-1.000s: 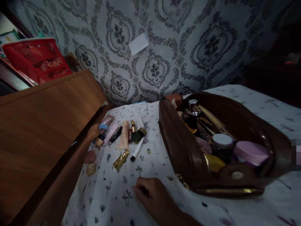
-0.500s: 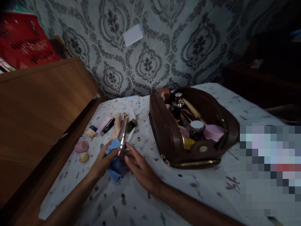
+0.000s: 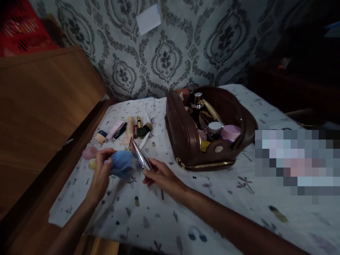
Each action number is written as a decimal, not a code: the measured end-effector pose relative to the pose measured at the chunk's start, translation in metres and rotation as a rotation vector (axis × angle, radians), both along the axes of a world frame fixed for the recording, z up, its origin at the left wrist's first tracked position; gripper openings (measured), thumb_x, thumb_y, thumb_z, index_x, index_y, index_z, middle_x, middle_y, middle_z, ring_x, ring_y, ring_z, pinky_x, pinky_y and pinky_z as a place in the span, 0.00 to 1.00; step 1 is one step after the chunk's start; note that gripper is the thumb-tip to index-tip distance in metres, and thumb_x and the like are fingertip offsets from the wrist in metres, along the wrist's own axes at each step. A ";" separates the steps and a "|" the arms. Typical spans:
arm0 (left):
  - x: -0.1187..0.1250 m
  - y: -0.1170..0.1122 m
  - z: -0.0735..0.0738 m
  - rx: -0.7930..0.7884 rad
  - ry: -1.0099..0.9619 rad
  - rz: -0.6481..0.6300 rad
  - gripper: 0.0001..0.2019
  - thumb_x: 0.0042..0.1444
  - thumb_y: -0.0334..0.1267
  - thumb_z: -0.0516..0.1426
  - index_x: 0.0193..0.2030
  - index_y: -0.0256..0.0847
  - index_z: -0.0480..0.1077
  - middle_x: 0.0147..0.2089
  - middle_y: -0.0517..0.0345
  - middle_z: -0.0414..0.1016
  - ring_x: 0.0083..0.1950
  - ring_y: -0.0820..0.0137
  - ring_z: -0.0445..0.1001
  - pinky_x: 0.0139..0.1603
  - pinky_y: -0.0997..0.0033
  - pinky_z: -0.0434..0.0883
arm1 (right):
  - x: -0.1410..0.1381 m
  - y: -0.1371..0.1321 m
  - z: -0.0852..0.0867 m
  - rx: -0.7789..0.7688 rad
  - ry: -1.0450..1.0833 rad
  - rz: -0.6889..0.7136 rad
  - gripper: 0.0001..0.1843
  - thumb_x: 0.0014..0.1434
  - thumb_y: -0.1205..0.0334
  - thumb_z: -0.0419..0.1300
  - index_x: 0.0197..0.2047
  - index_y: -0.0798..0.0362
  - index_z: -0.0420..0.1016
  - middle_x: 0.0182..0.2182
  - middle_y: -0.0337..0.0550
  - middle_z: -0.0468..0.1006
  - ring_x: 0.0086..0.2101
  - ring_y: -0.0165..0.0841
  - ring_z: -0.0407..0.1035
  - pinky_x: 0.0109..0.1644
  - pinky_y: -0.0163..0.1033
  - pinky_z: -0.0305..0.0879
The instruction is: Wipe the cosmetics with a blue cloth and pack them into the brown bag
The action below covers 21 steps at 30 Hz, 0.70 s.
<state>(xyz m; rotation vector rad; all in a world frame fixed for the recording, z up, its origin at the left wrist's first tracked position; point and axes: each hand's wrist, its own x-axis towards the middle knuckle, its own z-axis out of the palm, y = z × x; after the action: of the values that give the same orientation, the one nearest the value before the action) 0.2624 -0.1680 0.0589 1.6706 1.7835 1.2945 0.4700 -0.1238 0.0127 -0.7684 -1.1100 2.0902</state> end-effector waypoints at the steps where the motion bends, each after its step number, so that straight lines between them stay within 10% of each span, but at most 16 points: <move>1: 0.009 -0.003 0.000 0.058 0.057 -0.068 0.11 0.69 0.44 0.47 0.53 0.46 0.64 0.51 0.53 0.70 0.53 0.64 0.71 0.53 0.64 0.71 | 0.001 0.000 -0.001 0.024 0.001 0.029 0.30 0.50 0.48 0.71 0.52 0.55 0.73 0.32 0.38 0.75 0.31 0.30 0.73 0.34 0.35 0.67; 7: 0.048 -0.004 -0.020 0.304 0.465 -0.559 0.18 0.68 0.30 0.47 0.62 0.46 0.63 0.56 0.46 0.71 0.56 0.63 0.72 0.56 0.63 0.73 | 0.003 -0.004 -0.011 -0.070 0.087 0.031 0.24 0.46 0.47 0.73 0.40 0.55 0.75 0.31 0.38 0.76 0.31 0.31 0.72 0.37 0.37 0.68; 21: -0.039 0.060 -0.024 0.147 0.522 -0.110 0.15 0.67 0.32 0.47 0.52 0.40 0.71 0.48 0.49 0.76 0.51 0.61 0.74 0.56 0.59 0.72 | 0.017 -0.001 0.003 -0.070 0.016 0.103 0.26 0.52 0.50 0.70 0.49 0.57 0.76 0.25 0.39 0.76 0.26 0.27 0.70 0.26 0.31 0.60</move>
<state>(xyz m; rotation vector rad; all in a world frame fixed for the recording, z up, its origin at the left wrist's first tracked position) 0.2235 -0.1078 0.0345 2.3186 1.8624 1.0222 0.4875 -0.1248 0.0158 -0.7406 -1.0938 2.2278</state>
